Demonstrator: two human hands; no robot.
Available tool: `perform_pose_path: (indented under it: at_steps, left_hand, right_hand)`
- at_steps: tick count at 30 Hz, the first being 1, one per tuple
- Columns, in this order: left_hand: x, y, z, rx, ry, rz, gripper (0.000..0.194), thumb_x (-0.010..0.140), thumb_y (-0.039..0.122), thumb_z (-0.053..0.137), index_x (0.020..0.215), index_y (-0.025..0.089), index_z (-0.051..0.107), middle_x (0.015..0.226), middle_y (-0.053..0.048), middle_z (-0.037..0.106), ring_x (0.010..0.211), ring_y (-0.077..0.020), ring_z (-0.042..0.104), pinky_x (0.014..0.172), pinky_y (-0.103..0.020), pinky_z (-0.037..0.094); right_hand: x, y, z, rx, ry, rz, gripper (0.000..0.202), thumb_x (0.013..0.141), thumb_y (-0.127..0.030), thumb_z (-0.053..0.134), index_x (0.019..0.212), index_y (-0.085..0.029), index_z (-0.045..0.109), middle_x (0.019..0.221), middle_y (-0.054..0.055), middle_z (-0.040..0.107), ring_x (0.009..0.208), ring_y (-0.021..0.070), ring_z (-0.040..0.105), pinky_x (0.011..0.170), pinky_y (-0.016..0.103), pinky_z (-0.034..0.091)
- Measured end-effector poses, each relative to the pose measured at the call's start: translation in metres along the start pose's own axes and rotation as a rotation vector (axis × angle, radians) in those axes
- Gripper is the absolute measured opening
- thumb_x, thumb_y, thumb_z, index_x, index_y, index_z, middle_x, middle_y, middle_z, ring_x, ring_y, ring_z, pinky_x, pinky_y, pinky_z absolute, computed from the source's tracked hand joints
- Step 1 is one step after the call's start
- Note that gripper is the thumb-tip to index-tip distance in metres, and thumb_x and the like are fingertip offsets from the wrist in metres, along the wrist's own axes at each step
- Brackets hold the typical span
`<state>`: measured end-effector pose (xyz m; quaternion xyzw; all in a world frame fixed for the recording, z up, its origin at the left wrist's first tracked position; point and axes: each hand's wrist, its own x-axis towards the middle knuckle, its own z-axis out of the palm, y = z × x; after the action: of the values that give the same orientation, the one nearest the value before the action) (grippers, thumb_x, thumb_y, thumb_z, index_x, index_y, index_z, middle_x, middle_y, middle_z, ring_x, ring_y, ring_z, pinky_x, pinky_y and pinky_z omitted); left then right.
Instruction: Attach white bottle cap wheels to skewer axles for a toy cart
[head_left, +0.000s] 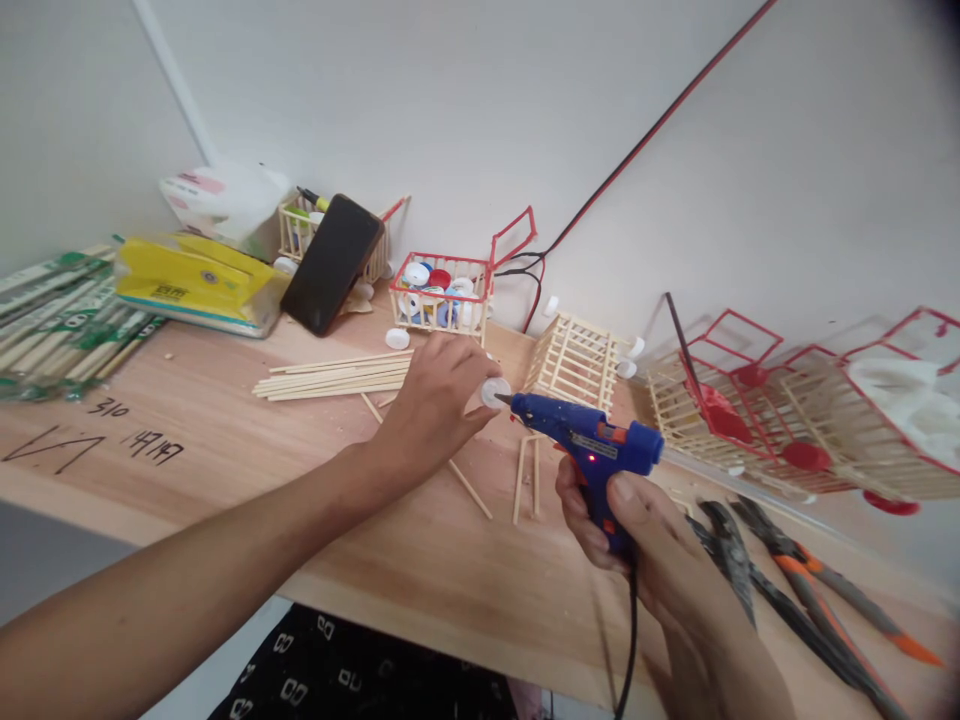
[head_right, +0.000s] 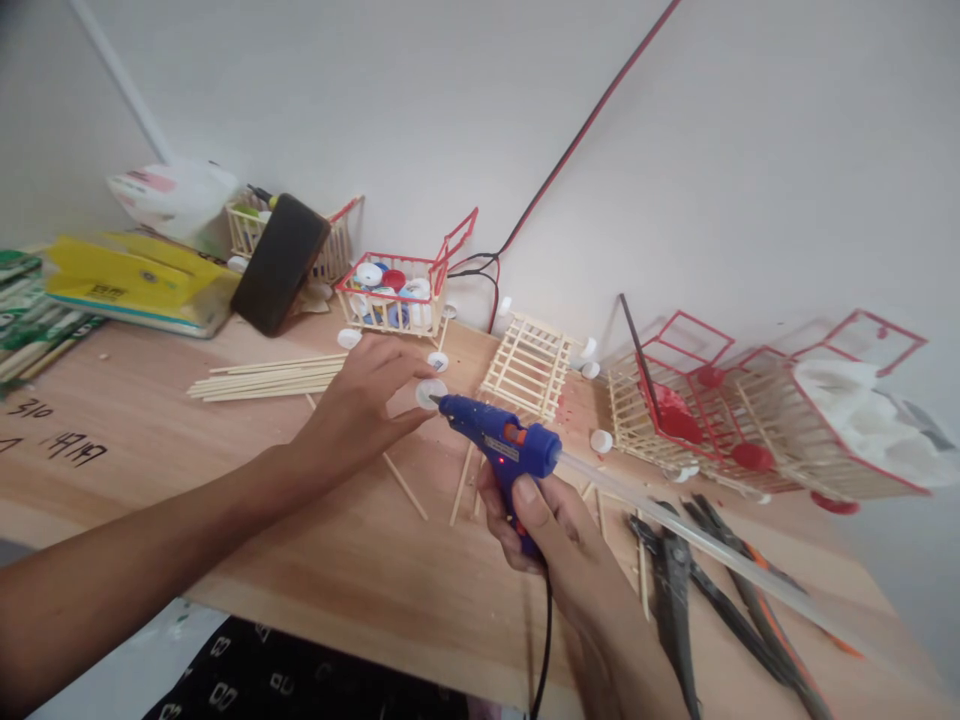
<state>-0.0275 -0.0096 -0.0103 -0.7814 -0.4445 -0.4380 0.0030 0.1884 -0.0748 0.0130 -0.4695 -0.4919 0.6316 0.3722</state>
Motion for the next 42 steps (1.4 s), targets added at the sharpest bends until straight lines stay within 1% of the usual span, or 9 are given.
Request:
perform_pose_path:
  at_steps: [3, 6, 12, 20, 26, 32, 39, 42]
  left_hand:
    - [0.0, -0.001, 0.001, 0.005, 0.001, 0.003, 0.021, 0.077, 0.025, 0.07, 0.094, 0.018, 0.059, 0.101, -0.005, 0.063, 0.097, -0.0226, 0.051, 0.086, -0.037, 0.042]
    - [0.0, -0.001, 0.001, 0.011, -0.005, -0.001, 0.02, 0.077, 0.025, 0.07, 0.093, 0.018, 0.059, 0.1, -0.005, 0.063, 0.097, -0.0227, 0.051, 0.085, -0.037, 0.042]
    - [-0.001, -0.001, 0.0, 0.001, -0.036, 0.01, 0.022, 0.077, 0.024, 0.069, 0.095, 0.017, 0.059, 0.102, -0.006, 0.062, 0.098, -0.0236, 0.05, 0.086, -0.037, 0.042]
    - [-0.002, -0.001, 0.001, 0.002, -0.041, 0.003, 0.019, 0.079, 0.023, 0.066, 0.096, 0.017, 0.058, 0.103, -0.006, 0.062, 0.1, -0.0234, 0.05, 0.087, -0.038, 0.041]
    - [-0.002, -0.001, 0.001, -0.003, -0.054, -0.015, 0.019, 0.079, 0.024, 0.066, 0.095, 0.017, 0.059, 0.103, -0.007, 0.061, 0.101, -0.0236, 0.051, 0.087, -0.038, 0.041]
    - [-0.002, -0.001, 0.001, -0.014, -0.059, -0.012, 0.019, 0.078, 0.022, 0.067, 0.095, 0.018, 0.059, 0.102, -0.006, 0.062, 0.1, -0.0239, 0.05, 0.086, -0.038, 0.041]
    - [-0.002, -0.002, 0.001, -0.007, -0.069, 0.0, 0.019, 0.08, 0.023, 0.065, 0.096, 0.016, 0.059, 0.101, -0.007, 0.062, 0.099, -0.0232, 0.049, 0.086, -0.037, 0.04]
    - [-0.003, -0.002, 0.002, -0.013, -0.068, 0.0, 0.018, 0.081, 0.025, 0.064, 0.096, 0.016, 0.06, 0.101, -0.007, 0.061, 0.099, -0.0229, 0.049, 0.086, -0.037, 0.04]
  right_hand:
    - [-0.001, -0.001, 0.004, 0.005, 0.033, -0.017, 0.043, 0.078, -0.055, 0.062, 0.094, -0.016, 0.059, 0.074, 0.002, 0.048, 0.052, 0.0062, 0.032, 0.041, 0.021, 0.012]
    - [-0.001, 0.0, 0.003, -0.015, 0.049, -0.01, 0.043, 0.077, -0.056, 0.062, 0.094, -0.016, 0.06, 0.076, 0.004, 0.05, 0.053, 0.0072, 0.033, 0.042, 0.021, 0.011]
    - [0.003, 0.002, -0.007, -0.082, -0.021, -0.013, 0.039, 0.081, -0.055, 0.058, 0.088, -0.016, 0.058, 0.068, 0.001, 0.046, 0.051, 0.0074, 0.031, 0.042, 0.022, 0.014]
    - [0.005, 0.005, -0.011, -0.126, -0.065, -0.008, 0.039, 0.082, -0.055, 0.057, 0.082, -0.016, 0.054, 0.064, -0.002, 0.042, 0.051, 0.007, 0.028, 0.043, 0.022, 0.015]
    - [0.004, 0.004, -0.01, -0.162, -0.053, -0.015, 0.038, 0.082, -0.055, 0.057, 0.079, -0.017, 0.052, 0.063, -0.002, 0.041, 0.051, 0.008, 0.029, 0.045, 0.023, 0.015]
    - [0.004, 0.004, -0.01, -0.201, -0.033, -0.028, 0.04, 0.081, -0.056, 0.057, 0.078, -0.016, 0.054, 0.062, -0.001, 0.041, 0.05, 0.0084, 0.031, 0.045, 0.024, 0.017]
    - [0.004, 0.002, -0.008, -0.149, -0.047, -0.014, 0.039, 0.082, -0.054, 0.057, 0.076, -0.016, 0.055, 0.061, -0.002, 0.038, 0.049, 0.007, 0.029, 0.044, 0.023, 0.016]
    - [0.005, 0.001, -0.008, -0.111, -0.064, -0.007, 0.04, 0.082, -0.056, 0.055, 0.077, -0.017, 0.053, 0.064, -0.002, 0.04, 0.048, 0.0064, 0.028, 0.042, 0.022, 0.016]
